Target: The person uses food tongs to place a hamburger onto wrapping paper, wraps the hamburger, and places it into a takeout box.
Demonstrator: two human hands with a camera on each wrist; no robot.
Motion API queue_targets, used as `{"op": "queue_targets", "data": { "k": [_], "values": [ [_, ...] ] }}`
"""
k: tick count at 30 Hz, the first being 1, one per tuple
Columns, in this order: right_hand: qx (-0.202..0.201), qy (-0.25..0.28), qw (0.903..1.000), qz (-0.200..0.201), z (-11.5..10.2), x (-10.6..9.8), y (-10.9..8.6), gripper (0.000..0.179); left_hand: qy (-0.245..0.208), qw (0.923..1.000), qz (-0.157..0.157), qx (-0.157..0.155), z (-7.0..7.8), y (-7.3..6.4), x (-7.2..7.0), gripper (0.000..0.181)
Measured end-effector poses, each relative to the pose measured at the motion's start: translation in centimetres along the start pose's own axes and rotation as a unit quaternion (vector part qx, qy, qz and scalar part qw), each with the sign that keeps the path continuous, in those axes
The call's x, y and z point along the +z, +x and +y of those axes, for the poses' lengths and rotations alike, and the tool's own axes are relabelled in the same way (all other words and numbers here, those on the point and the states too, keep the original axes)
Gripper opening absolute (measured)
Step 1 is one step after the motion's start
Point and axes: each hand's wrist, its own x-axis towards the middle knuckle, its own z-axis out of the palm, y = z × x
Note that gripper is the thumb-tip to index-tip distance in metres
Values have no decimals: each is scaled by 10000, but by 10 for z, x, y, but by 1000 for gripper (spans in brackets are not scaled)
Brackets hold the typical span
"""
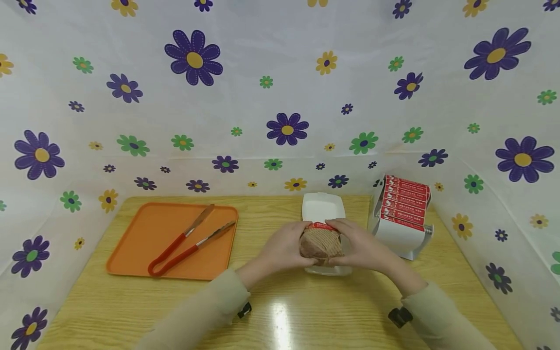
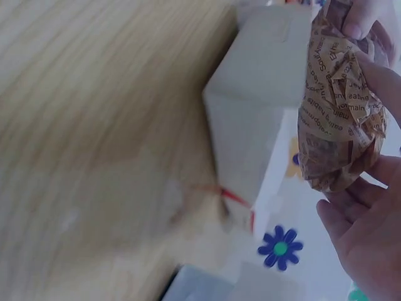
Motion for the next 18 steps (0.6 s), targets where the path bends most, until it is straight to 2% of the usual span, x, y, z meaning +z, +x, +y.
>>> {"op": "queue_targets", "data": {
  "k": [6,10,14,18],
  "values": [
    [141,-88,9998,-92,15,3,-12,89,-45,10000,-49,-47,0,5,22,82],
    [71,116,9997,-202,23,9,-13,84,-6,9999,-50,-124,-1,4,32,83],
    [-33,73,9995,-297,29,14,-13,83,124,9997,-191,-123,0,3,33,88],
    [-82,-149,9994,-315,31,15,-14,84,-49,9977,-663,153,-6,5,27,91]
  ]
}}
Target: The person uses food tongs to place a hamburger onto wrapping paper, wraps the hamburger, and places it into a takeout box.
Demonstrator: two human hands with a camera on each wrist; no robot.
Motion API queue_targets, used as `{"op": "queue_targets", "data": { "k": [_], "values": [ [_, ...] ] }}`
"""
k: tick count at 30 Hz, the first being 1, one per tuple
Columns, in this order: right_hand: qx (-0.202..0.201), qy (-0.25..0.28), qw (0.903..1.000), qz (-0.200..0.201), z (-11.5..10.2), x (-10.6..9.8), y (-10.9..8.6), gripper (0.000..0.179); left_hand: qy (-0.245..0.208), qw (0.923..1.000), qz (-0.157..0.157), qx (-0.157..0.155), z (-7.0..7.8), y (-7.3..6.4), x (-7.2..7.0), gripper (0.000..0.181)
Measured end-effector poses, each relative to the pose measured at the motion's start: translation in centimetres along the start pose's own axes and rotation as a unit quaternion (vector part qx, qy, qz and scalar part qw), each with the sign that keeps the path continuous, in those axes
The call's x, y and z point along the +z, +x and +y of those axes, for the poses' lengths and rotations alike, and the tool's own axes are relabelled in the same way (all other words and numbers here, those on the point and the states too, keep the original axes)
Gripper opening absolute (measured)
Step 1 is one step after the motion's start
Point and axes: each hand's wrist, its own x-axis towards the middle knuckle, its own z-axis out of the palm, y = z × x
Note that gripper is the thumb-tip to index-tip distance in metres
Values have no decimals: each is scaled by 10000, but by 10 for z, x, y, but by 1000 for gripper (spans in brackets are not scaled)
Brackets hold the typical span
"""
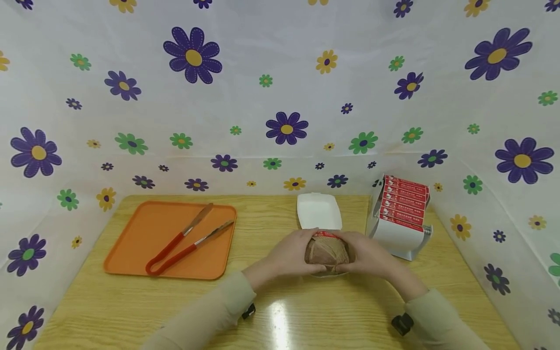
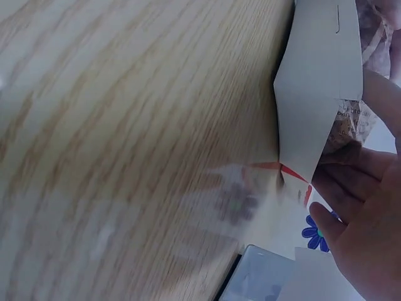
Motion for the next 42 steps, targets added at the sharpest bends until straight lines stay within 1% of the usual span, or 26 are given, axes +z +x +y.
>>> {"op": "queue_targets", "data": {
  "k": [3,5,7,8,11,14,16,18,21,24,29,32,36,37,40,42],
  "values": [
    [20,-71,10000,2,0,0,-1,84,-219,9986,-408,262,-8,-1,-8,92],
    [36,-114,9999,-4,0,-1,-1,84,-310,9973,-592,311,-10,-2,-13,92],
    [55,-156,9999,-21,0,-1,-1,84,-358,9969,-630,296,-12,-2,-15,88],
    [56,-153,9999,-32,0,0,0,85,-391,9969,-632,239,-11,-2,-15,85],
    [51,-158,9998,-70,0,1,0,86,-193,9986,-498,55,-7,0,-12,79],
    [52,-152,9998,-86,1,2,0,88,323,9984,-432,-192,-1,1,-7,80],
    [72,-185,9998,-94,2,3,0,89,774,9957,-415,-311,4,0,-5,82],
    [85,-210,9997,-108,2,4,0,90,1131,9919,-433,-390,8,-1,-4,84],
    [90,-217,9996,-125,2,4,1,91,1423,9883,-364,-403,12,-3,-5,84],
    [41,-249,9996,-108,1,5,1,91,1428,9887,-267,-375,12,-3,-5,83],
    [-29,-379,9992,-95,-1,7,2,93,1286,9909,-164,-360,8,-3,-3,79],
    [-31,-372,9993,-87,-4,8,2,93,1411,9890,-231,-375,7,-4,-3,79],
    [-34,-386,9992,-63,-7,9,1,93,1599,9859,-259,-423,8,-9,-5,82],
    [-38,-385,9992,-56,-8,10,1,93,1603,9859,-215,-428,9,-10,-5,82],
    [-65,-382,9992,-19,-9,12,2,93,1430,9890,20,-365,9,-11,-5,79],
    [-50,-290,9996,-2,-9,13,3,92,1319,9907,142,-310,8,-12,-6,78]
  ]
}}
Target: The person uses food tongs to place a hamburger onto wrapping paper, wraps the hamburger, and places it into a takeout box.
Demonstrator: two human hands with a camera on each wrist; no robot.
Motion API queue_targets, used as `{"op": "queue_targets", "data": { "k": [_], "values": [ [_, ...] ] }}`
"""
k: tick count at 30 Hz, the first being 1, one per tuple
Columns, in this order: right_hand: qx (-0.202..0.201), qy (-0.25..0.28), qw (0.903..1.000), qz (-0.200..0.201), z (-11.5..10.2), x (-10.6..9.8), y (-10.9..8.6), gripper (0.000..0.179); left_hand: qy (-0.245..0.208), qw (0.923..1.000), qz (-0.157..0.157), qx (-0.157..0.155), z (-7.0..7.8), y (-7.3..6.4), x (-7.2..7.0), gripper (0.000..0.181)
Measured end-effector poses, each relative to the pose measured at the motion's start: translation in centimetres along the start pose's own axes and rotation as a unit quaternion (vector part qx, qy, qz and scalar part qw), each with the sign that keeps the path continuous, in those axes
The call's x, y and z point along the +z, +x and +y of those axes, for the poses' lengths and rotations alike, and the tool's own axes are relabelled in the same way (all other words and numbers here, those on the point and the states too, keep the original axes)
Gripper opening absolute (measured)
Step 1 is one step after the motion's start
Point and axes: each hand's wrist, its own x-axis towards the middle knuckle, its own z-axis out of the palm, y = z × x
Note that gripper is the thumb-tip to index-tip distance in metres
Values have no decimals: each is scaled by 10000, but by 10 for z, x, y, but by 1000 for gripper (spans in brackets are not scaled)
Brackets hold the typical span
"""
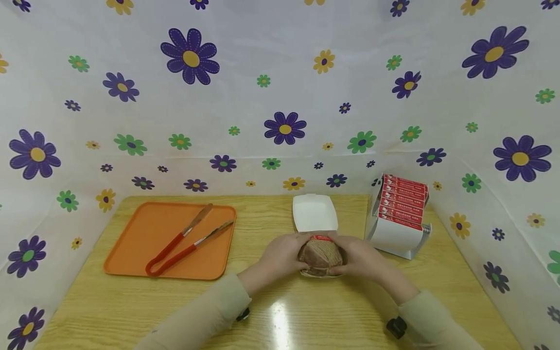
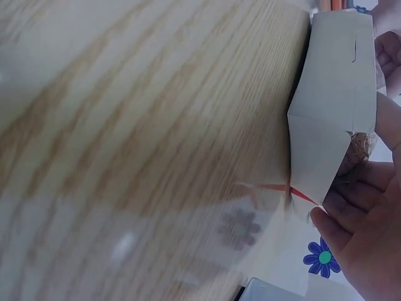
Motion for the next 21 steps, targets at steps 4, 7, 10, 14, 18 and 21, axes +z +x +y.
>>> {"op": "queue_targets", "data": {
  "k": [4,7,10,14,18,21],
  "values": [
    [45,194,9998,-14,-1,2,2,91,39,10000,38,52,-1,-2,-1,77],
    [105,193,9998,-28,-2,3,3,92,229,9997,-6,83,-2,-4,0,77],
    [104,70,9999,6,-2,5,2,93,342,9994,-81,62,-3,-5,1,79],
    [6,-34,9999,107,-3,7,0,96,235,9995,-209,-59,-3,-7,0,81],
    [-16,125,9997,202,-4,6,-5,98,-50,9993,-343,-106,1,-11,-5,83],
    [46,369,9987,351,-5,3,-10,96,-235,9988,-425,-59,3,-13,-10,83]
  ]
}}
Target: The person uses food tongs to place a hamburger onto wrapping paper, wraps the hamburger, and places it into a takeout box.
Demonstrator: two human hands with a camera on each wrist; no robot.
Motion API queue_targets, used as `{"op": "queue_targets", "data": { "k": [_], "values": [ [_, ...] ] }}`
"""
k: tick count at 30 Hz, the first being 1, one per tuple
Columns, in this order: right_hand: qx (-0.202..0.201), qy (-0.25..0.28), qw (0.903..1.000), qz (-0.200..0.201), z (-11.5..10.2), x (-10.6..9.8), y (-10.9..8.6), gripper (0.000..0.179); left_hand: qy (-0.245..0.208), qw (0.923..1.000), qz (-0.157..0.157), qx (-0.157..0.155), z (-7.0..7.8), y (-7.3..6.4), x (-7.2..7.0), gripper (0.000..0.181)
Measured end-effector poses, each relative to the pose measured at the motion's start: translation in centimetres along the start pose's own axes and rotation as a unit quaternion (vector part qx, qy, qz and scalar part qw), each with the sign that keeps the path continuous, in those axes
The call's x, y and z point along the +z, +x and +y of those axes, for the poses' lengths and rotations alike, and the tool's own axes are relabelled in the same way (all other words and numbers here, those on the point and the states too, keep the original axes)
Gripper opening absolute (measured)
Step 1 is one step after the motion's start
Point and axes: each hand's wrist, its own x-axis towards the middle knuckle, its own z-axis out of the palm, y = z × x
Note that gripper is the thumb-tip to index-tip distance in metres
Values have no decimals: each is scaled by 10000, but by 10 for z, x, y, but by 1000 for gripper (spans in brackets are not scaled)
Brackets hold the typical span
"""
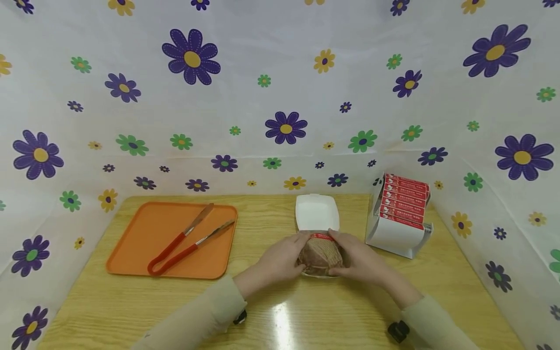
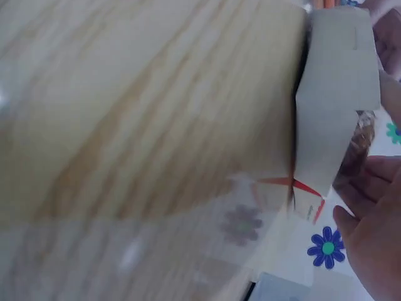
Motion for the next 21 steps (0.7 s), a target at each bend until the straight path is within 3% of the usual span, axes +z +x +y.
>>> {"op": "queue_targets", "data": {
  "k": [3,8,13,16,21],
  "values": [
    [166,199,9993,273,0,-3,-3,91,-143,9999,25,47,-1,0,-1,83],
    [633,585,9941,660,0,-6,-1,78,-404,9985,369,91,-8,2,-6,79],
    [1078,937,9857,898,-2,-5,9,72,-896,9931,717,-228,-16,7,-12,68],
    [1324,1059,9799,1047,-2,-4,16,70,-1391,9848,904,-509,-22,12,-10,62],
    [1796,1268,9687,1157,2,-1,26,66,-2378,9603,1156,-895,-34,22,-1,52]
  ]
}}
